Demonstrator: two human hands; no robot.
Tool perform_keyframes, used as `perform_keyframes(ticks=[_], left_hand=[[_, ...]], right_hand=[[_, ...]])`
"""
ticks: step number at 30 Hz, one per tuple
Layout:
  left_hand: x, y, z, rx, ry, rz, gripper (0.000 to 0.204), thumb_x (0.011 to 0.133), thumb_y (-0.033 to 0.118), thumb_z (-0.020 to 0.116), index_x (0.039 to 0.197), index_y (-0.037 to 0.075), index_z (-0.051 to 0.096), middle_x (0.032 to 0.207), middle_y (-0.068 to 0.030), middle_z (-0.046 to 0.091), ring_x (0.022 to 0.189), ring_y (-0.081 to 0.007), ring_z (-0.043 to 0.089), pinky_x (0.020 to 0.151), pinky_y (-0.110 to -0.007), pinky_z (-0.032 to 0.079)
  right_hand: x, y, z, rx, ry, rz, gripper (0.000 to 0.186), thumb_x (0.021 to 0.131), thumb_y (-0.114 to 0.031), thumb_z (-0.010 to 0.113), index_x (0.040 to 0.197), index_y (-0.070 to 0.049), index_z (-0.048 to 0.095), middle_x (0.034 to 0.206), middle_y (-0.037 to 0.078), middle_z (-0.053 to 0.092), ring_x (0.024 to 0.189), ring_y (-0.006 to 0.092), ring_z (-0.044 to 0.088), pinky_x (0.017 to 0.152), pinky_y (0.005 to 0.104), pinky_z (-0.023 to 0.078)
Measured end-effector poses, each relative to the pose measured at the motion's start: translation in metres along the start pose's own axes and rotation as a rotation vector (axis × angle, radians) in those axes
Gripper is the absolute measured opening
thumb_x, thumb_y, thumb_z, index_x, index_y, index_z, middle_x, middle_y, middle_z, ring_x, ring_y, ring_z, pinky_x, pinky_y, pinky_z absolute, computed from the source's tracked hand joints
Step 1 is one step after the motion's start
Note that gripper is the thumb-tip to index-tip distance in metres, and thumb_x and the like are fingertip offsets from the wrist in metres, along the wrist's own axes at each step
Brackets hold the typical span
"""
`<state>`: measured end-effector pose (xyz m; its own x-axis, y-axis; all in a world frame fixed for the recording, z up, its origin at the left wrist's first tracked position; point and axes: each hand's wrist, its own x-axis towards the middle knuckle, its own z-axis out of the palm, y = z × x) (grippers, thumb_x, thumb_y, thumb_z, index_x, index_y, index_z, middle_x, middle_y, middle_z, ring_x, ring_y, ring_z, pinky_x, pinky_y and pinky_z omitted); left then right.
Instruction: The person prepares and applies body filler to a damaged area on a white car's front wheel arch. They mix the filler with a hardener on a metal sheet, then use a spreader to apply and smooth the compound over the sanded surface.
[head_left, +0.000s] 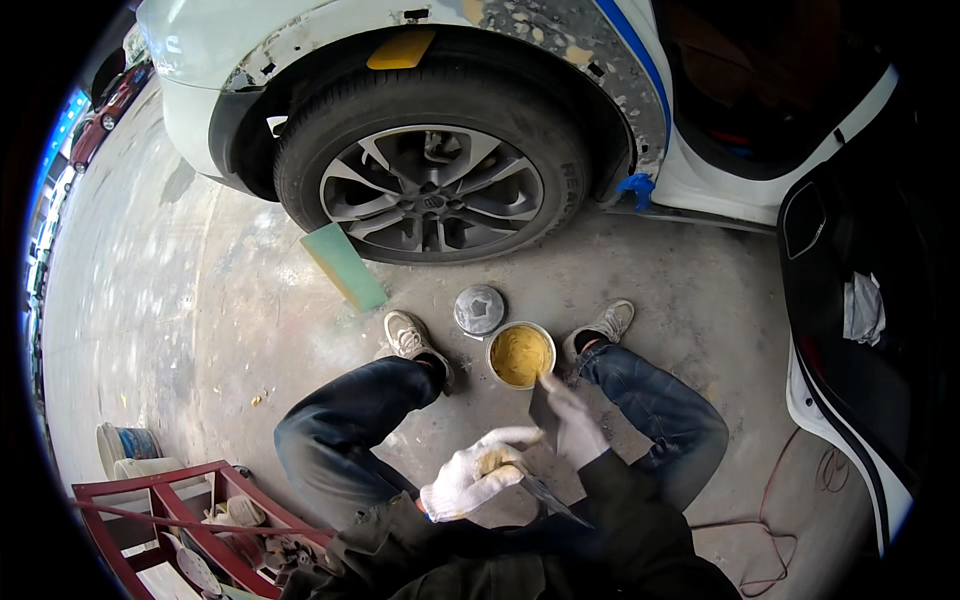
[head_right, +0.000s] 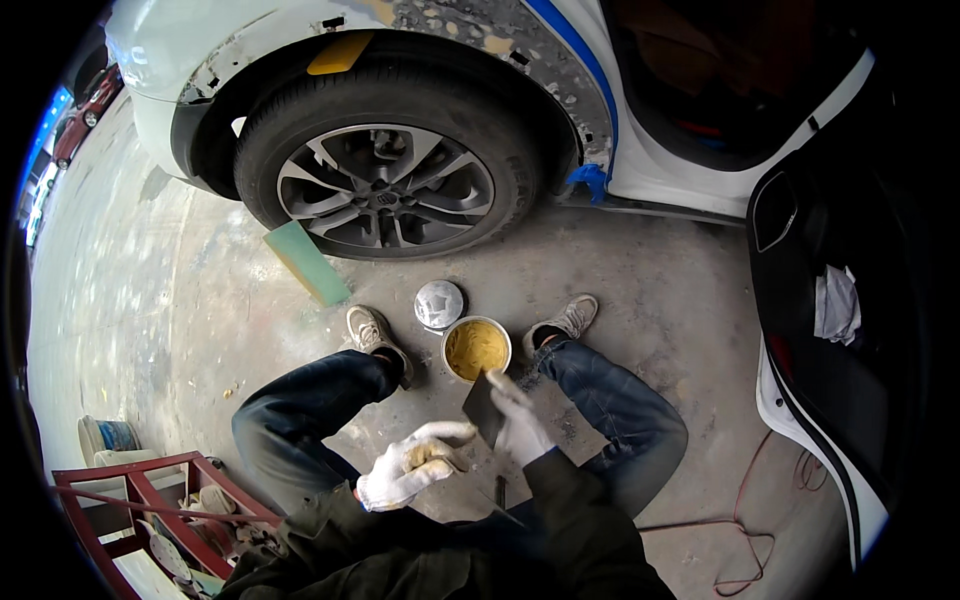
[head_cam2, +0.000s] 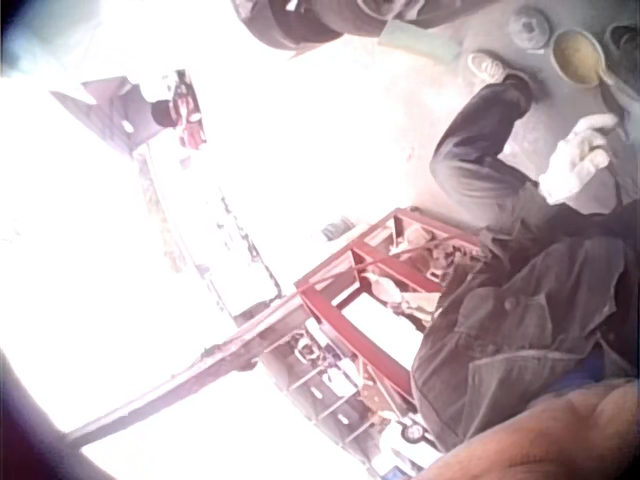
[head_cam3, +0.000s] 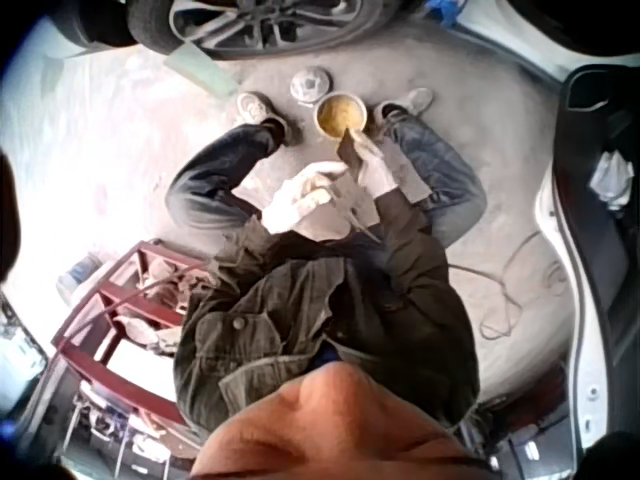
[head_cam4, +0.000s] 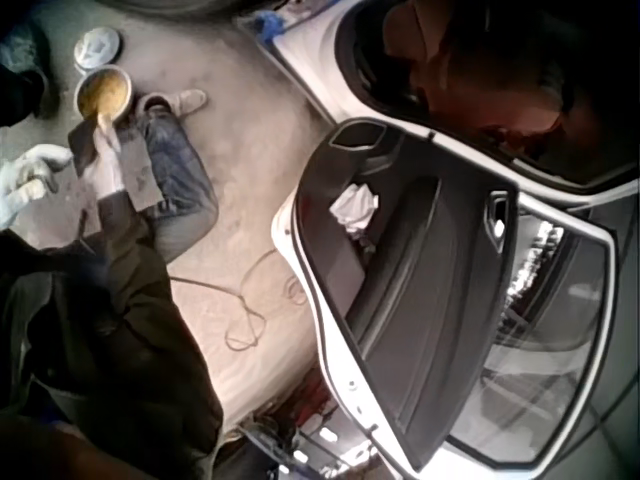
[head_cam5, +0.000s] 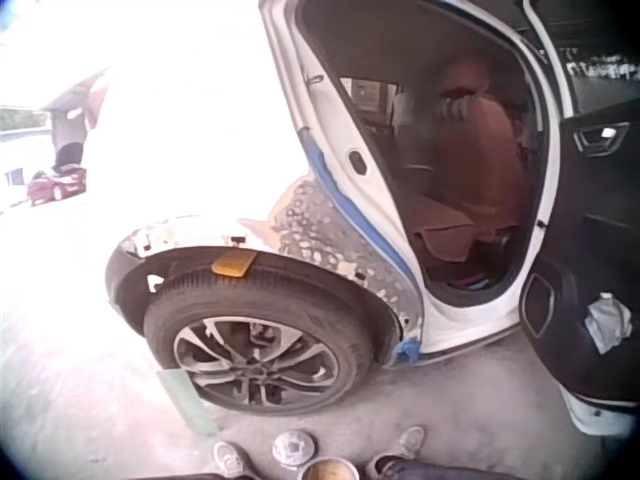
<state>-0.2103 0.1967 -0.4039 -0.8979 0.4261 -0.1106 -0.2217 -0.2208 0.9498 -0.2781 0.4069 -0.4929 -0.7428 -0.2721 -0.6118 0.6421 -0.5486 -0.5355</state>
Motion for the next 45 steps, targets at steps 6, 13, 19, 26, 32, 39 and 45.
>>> perform_keyframes(ticks=[6, 13, 19, 26, 32, 39, 45], left_hand=[[0.007, -0.050, -0.003, -0.360, 0.005, -0.227, 0.039, 0.097, 0.020, 0.059, 0.125, -0.007, 0.056, 0.118, -0.0101, 0.059, 0.107, -0.0152, 0.055, 0.099, -0.030, 0.040], [0.022, -0.045, -0.027, -0.205, -0.152, -0.399, 0.031, 0.094, 0.016, 0.059, 0.117, -0.004, 0.062, 0.119, -0.0083, 0.061, 0.106, -0.0150, 0.056, 0.094, -0.030, 0.042], [0.048, -0.070, -0.034, 0.170, -0.120, -0.500, 0.024, 0.091, 0.014, 0.062, 0.107, -0.002, 0.066, 0.101, -0.0023, 0.066, 0.092, -0.0120, 0.059, 0.084, -0.028, 0.047], [0.054, -0.129, -0.082, -0.118, 0.344, -0.478, 0.016, 0.093, 0.016, 0.061, 0.103, 0.004, 0.064, 0.088, 0.0021, 0.064, 0.078, -0.0075, 0.058, 0.074, -0.022, 0.047], [0.057, -0.203, -0.100, 0.545, 0.549, -0.601, 0.030, 0.091, 0.026, 0.057, 0.093, -0.001, 0.071, 0.082, -0.0117, 0.071, 0.078, -0.0200, 0.066, 0.073, -0.032, 0.050], [0.109, -0.214, -0.087, 0.754, 0.306, -0.939, 0.069, 0.093, 0.062, 0.043, 0.104, 0.001, 0.072, 0.107, -0.0271, 0.066, 0.107, -0.0419, 0.062, 0.093, -0.046, 0.047], [0.138, -0.229, -0.097, 0.933, 0.269, -0.872, 0.054, 0.094, 0.048, 0.046, 0.100, 0.000, 0.070, 0.099, -0.0266, 0.068, 0.099, -0.0422, 0.064, 0.088, -0.050, 0.049]], right_hand=[[0.020, 0.052, -0.039, -0.787, -0.576, -0.167, 0.033, 0.102, -0.023, 0.049, 0.123, -0.002, 0.062, 0.116, 0.004, 0.063, 0.098, 0.0148, 0.063, 0.074, 0.0281, 0.053], [-0.019, -0.008, -0.036, -0.440, -0.317, 0.287, 0.055, 0.103, -0.046, 0.043, 0.125, 0.000, 0.063, 0.096, 0.006, 0.063, 0.083, 0.0138, 0.058, 0.074, 0.0320, 0.049], [0.003, -0.038, -0.023, -0.676, -0.199, 0.509, 0.036, 0.095, -0.021, 0.064, 0.123, 0.000, 0.061, 0.090, 0.005, 0.061, 0.068, 0.0154, 0.059, 0.058, 0.0270, 0.050], [0.034, -0.054, -0.048, -0.497, 0.060, 0.088, 0.027, 0.088, -0.009, 0.064, 0.113, -0.001, 0.064, 0.107, 0.011, 0.069, 0.091, 0.0229, 0.070, 0.071, 0.0371, 0.060], [0.096, -0.042, -0.067, -0.643, 0.118, -0.001, 0.024, 0.086, -0.011, 0.067, 0.108, -0.003, 0.068, 0.096, 0.010, 0.072, 0.078, 0.0210, 0.072, 0.059, 0.0299, 0.058], [0.151, -0.008, -0.083, -1.477, 0.359, -0.369, 0.035, 0.082, -0.032, 0.069, 0.097, 0.000, 0.069, 0.086, 0.025, 0.068, 0.081, 0.0377, 0.068, 0.069, 0.0451, 0.054], [0.160, -0.002, -0.025, -1.839, 0.312, -0.235, 0.031, 0.088, -0.033, 0.057, 0.090, -0.003, 0.066, 0.083, 0.024, 0.067, 0.083, 0.0429, 0.066, 0.077, 0.0519, 0.053]])
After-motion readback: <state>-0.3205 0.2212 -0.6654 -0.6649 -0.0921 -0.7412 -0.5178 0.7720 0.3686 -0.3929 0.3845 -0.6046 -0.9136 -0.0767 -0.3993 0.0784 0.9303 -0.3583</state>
